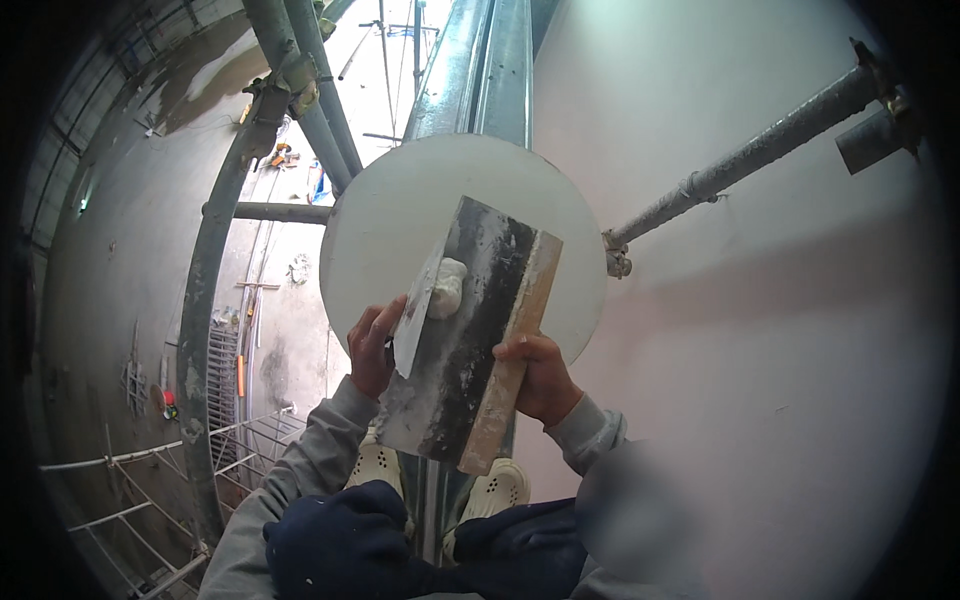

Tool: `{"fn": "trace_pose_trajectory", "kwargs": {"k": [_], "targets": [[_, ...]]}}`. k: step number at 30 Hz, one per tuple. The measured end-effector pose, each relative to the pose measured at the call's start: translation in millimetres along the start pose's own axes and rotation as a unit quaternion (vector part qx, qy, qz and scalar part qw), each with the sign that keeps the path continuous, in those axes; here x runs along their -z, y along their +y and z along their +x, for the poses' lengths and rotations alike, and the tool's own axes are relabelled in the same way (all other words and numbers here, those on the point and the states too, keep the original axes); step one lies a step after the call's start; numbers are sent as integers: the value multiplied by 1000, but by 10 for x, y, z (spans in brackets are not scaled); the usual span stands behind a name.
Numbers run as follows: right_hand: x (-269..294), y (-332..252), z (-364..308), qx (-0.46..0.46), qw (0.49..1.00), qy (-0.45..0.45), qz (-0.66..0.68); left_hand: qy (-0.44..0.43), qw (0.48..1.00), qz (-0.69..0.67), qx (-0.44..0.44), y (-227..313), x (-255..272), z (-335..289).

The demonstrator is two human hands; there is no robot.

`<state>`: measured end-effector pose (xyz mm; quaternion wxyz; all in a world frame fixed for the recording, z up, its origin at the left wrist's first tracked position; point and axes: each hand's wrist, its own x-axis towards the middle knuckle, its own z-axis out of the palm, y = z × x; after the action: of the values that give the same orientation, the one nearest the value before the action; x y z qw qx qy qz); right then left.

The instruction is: The person applies plaster to a curved ceiling surface using a trowel and a hawk. They scoop plaster from the hawk and spread it evenly across the ceiling, smoothing the surface with the trowel. The person is standing on scaffolding during the process.

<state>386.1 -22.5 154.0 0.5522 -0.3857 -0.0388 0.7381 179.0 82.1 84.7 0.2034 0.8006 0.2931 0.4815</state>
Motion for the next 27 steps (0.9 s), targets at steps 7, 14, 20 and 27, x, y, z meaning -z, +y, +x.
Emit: {"fn": "trace_pose_trajectory", "kwargs": {"k": [7, 14, 20, 27], "targets": [[159, -308, -150, 124, 991, -2, -50, -90, 979, 55, 176, -393, 101, -568], [449, -697, 166, 188, 970, 141, -60, -75, 940, 85, 321, -606, 717, -865], [-262, -1079, -272, 170, 971, 169, 21, -123, 916, 43, 380, 448, 1818, 111], [-1975, -1398, -1536, 352, 613, 158, -690, -75, 902, -54, 421, 2060, 2732, 894]]}}
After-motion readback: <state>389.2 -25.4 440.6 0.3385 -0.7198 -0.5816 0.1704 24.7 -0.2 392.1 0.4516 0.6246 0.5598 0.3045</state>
